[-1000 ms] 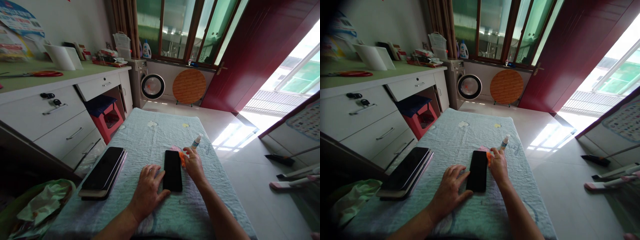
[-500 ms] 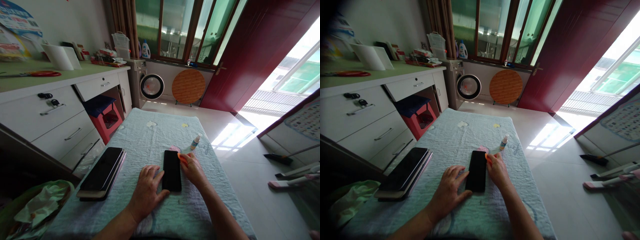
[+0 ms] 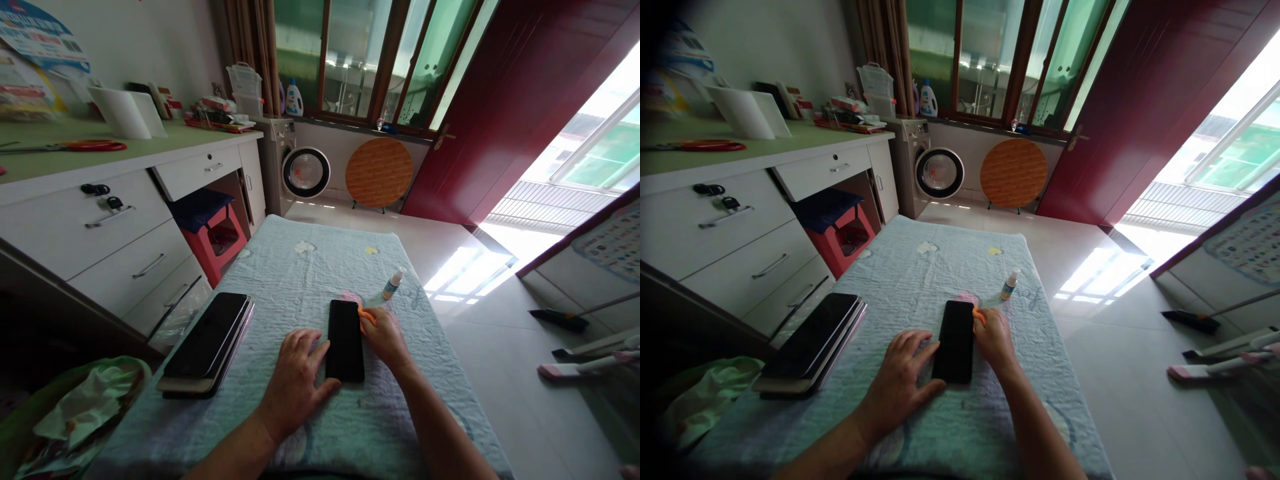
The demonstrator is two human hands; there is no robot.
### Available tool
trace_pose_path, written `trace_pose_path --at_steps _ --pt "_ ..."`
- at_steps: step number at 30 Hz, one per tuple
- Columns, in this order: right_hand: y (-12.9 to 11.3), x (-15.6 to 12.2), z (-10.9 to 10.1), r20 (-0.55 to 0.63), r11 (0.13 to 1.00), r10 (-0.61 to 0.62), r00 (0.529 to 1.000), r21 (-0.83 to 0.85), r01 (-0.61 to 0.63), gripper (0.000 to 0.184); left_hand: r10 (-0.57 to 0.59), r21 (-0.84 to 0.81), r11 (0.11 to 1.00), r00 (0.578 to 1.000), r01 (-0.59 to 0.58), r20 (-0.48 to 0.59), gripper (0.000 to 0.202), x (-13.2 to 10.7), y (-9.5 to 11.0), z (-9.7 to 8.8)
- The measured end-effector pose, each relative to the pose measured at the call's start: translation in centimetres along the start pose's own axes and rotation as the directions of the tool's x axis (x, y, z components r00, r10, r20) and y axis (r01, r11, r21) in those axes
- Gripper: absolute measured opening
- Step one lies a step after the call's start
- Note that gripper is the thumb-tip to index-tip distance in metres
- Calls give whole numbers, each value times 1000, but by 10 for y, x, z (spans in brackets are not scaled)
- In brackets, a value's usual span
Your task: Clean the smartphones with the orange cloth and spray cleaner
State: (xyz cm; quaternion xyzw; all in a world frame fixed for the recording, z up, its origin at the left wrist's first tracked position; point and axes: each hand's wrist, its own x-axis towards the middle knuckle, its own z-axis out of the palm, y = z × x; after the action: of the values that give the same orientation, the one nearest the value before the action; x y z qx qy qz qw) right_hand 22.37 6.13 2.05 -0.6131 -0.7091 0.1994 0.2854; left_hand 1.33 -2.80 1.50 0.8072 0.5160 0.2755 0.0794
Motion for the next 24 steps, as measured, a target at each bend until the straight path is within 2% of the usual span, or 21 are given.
trace_pose_path --at_steps 8,11,14,17,19,21,24 --pt "-1 -47 -16 189 950 147 971 246 -192 31 -15 11 1000 1000 15 12 52 0 1 0" --pt "-3 -55 -25 257 922 185 948 288 -258 29 -18 10 1000 1000 18 1 51 0 1 1" --pt "-5 -42 -31 293 912 200 935 294 -287 30 -12 0 1000 1000 12 1 52 -1 0 2" --pt "-6 -13 -27 179 935 191 965 267 -234 32 9 -7 1000 1000 -9 16 56 -1 -2 2" --pt "-5 7 -19 80 969 152 985 185 -165 29 15 -6 1000 1000 -15 16 58 -1 -2 2" --pt "-3 20 -11 63 985 120 991 114 -127 28 15 -4 1000 1000 -15 12 58 -1 -2 1" --pt "-2 22 -2 77 991 106 991 76 -112 28 10 -4 1000 1000 -10 11 58 -1 -2 1"
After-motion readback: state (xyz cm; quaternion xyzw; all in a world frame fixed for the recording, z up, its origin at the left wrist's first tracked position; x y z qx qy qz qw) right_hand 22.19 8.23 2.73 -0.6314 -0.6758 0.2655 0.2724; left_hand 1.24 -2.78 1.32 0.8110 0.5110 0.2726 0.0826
